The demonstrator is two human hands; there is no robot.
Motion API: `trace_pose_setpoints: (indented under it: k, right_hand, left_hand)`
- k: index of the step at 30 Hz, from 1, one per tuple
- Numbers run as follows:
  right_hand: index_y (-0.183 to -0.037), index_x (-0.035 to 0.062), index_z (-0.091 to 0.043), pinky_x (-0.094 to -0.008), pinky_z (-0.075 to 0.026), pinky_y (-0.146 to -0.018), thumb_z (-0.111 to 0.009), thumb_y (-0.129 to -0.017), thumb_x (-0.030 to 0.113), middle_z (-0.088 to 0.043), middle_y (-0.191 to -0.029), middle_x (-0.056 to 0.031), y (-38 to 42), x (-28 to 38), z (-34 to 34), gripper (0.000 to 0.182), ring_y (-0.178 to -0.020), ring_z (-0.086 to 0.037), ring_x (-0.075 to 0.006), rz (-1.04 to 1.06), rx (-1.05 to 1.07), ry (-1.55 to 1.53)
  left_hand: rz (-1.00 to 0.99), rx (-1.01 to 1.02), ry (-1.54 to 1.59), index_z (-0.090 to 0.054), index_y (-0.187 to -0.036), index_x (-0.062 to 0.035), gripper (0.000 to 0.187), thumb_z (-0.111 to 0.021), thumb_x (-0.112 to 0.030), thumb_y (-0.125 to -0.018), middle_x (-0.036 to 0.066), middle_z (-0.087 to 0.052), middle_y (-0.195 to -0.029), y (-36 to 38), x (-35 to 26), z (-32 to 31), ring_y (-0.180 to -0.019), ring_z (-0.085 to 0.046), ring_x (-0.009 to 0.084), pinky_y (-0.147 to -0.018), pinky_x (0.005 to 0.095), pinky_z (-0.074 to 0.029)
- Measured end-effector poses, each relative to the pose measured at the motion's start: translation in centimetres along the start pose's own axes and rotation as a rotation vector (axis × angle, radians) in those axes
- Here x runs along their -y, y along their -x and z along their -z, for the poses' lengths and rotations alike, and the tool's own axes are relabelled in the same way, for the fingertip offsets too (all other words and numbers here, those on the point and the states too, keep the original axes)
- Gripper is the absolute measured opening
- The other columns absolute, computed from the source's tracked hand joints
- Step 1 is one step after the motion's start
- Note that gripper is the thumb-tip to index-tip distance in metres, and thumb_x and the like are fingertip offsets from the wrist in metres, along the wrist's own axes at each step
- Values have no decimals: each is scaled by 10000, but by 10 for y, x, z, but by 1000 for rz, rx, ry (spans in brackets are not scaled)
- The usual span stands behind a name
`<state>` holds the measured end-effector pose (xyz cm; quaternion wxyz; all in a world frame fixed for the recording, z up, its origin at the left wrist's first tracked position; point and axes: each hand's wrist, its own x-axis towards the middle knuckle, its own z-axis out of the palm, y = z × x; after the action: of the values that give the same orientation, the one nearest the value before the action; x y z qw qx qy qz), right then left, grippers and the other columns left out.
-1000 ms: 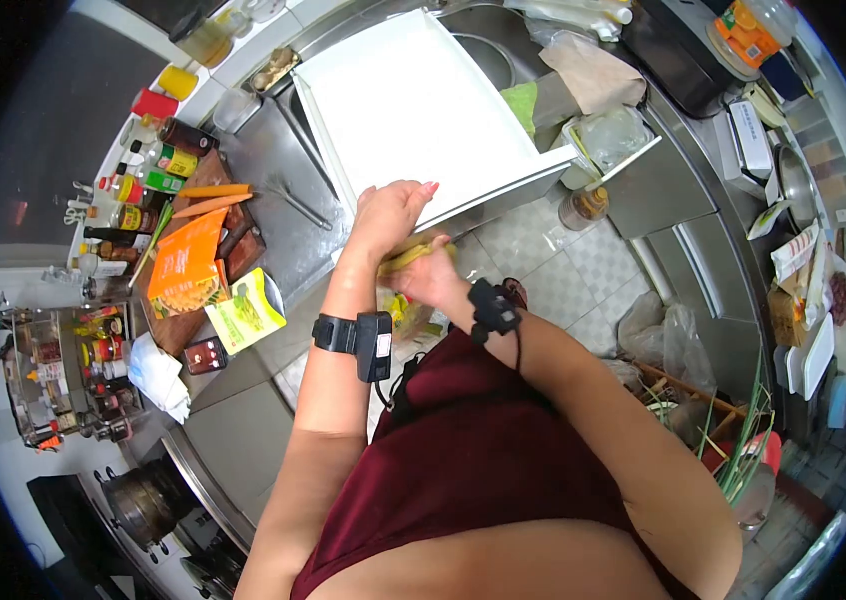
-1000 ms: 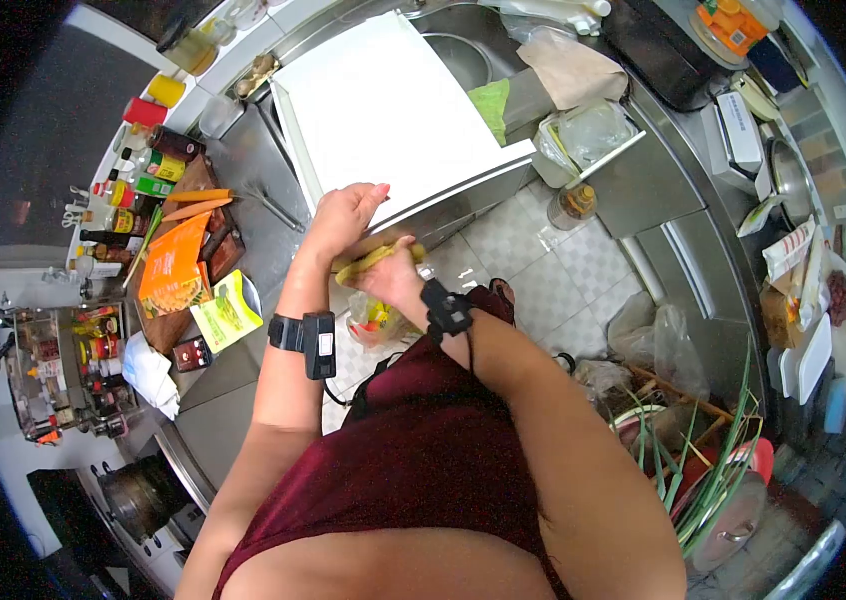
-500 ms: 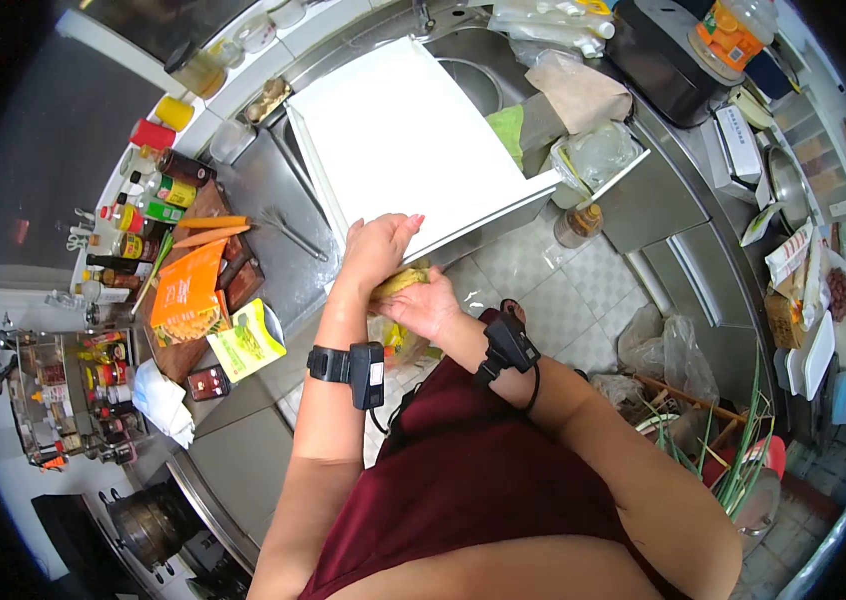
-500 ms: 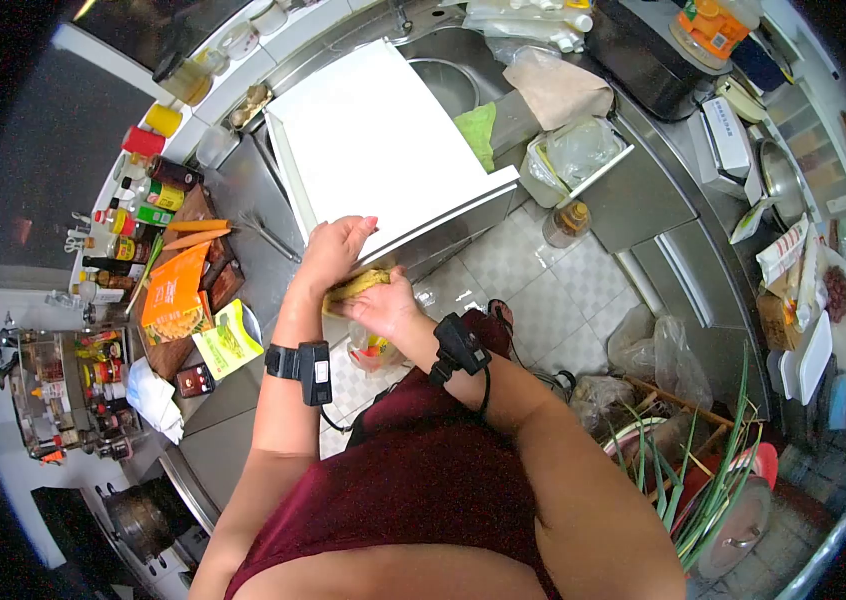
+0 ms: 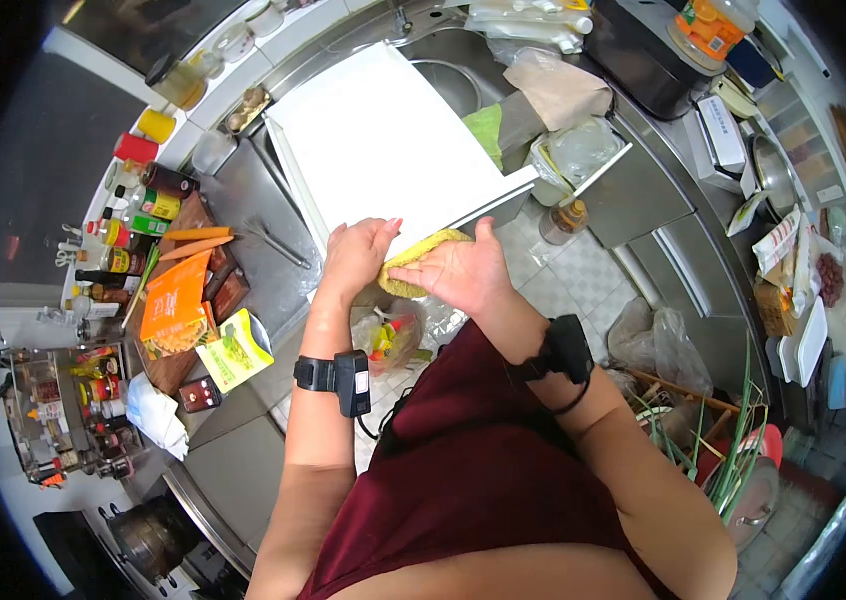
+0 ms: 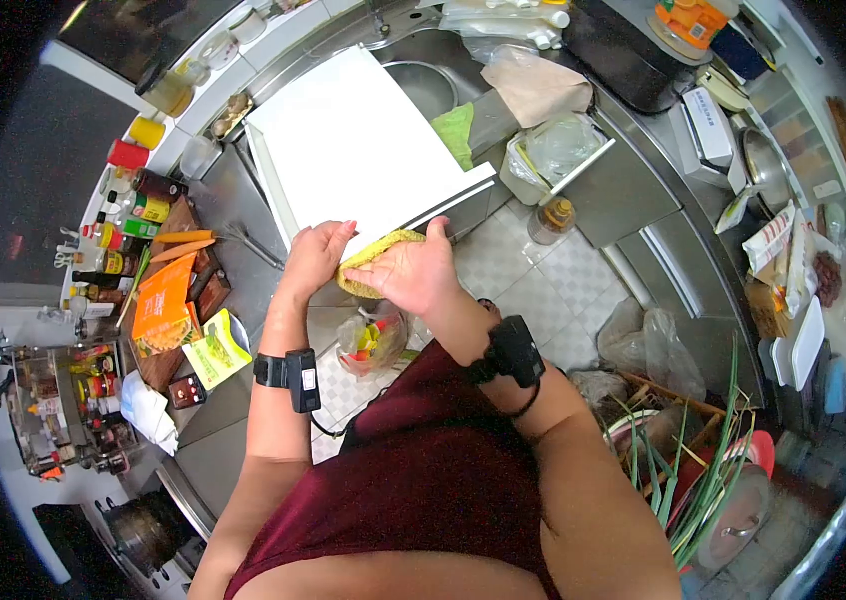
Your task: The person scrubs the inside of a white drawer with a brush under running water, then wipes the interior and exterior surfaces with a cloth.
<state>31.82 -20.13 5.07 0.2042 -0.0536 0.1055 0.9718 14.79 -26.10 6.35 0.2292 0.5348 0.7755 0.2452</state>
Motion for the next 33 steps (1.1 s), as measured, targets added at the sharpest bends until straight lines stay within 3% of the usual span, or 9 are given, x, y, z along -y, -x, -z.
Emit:
trace_pose_setpoints:
  k: [7,11,14,18,21,25,28,29,33]
  right_hand:
    - [-1482,38,-65,-668,40,-1061,-45,-765,837,-41,-1552,-189,-10,23,28,1074,-1420,-40,-410,-14,-39,-87]
    - [-1485,48,-84,-663,55,-1055,-96,-703,895,-51,-1555,-182,-21,57,70,1152,-1425,-23,-395,117,-401,-63]
    - [-1481,53,-122,-636,9,-1082,-135,-696,904,-134,-1547,-163,-20,88,82,1157,-1419,-100,-376,291,-592,-2]
    - [-1476,87,-171,-515,-117,-1125,-179,-777,841,-237,-1517,-105,-24,105,86,1027,-1380,-233,-296,548,-439,186]
    - [-1472,91,-183,-402,-193,-1131,-197,-869,740,-261,-1506,-72,-13,86,64,886,-1366,-269,-230,665,-363,454]
    - [-1470,47,-155,-352,-180,-1132,-224,-910,684,-224,-1518,-78,-12,69,48,851,-1375,-250,-216,765,-385,648]
    - [-1468,48,-151,-344,-183,-1129,-246,-928,655,-228,-1512,-78,-11,68,51,818,-1376,-242,-208,763,-323,812]
    - [-1459,38,-171,-343,-190,-1123,-294,-965,580,-261,-1491,-81,-13,67,57,743,-1374,-242,-202,812,-361,851]
    - [-1360,8,-306,-312,-276,-1040,-361,-1004,421,-414,-1332,-95,-6,39,13,547,-1224,-385,-180,919,-478,932]
  left_hand:
    - [-157,-52,-64,-643,-738,-34,456,-460,-388,-959,158,-602,-653,-1,2,1,-715,-580,370,-1001,527,-324]
    - [-166,-18,-88,-566,-656,-26,476,-461,-376,-961,148,-548,-606,1,0,4,-666,-543,370,-985,538,-338]
    - [-195,-12,-134,-609,-756,-27,423,-455,-358,-969,137,-559,-650,0,6,2,-695,-566,351,-989,525,-354]
    - [-197,-65,-49,-503,-623,-24,488,-459,-370,-965,121,-504,-605,3,-2,1,-654,-520,340,-1006,527,-314]
    - [-183,-68,-37,-538,-641,-20,471,-475,-363,-958,119,-528,-623,4,-5,1,-671,-531,336,-1013,522,-307]
    - [-152,-22,-89,-635,-795,-26,392,-477,-343,-964,103,-566,-682,6,-8,7,-722,-570,292,-1014,486,-316]
    - [-162,-24,-118,-615,-756,-26,399,-479,-340,-960,103,-554,-663,4,-4,5,-707,-563,291,-1012,488,-314]
    - [-169,-41,-111,-598,-718,-26,417,-480,-347,-956,112,-554,-655,4,-4,4,-708,-560,303,-1003,493,-318]
    - [-184,-80,-98,-561,-639,-27,459,-479,-357,-947,133,-556,-638,5,-7,3,-717,-555,331,-985,500,-325]
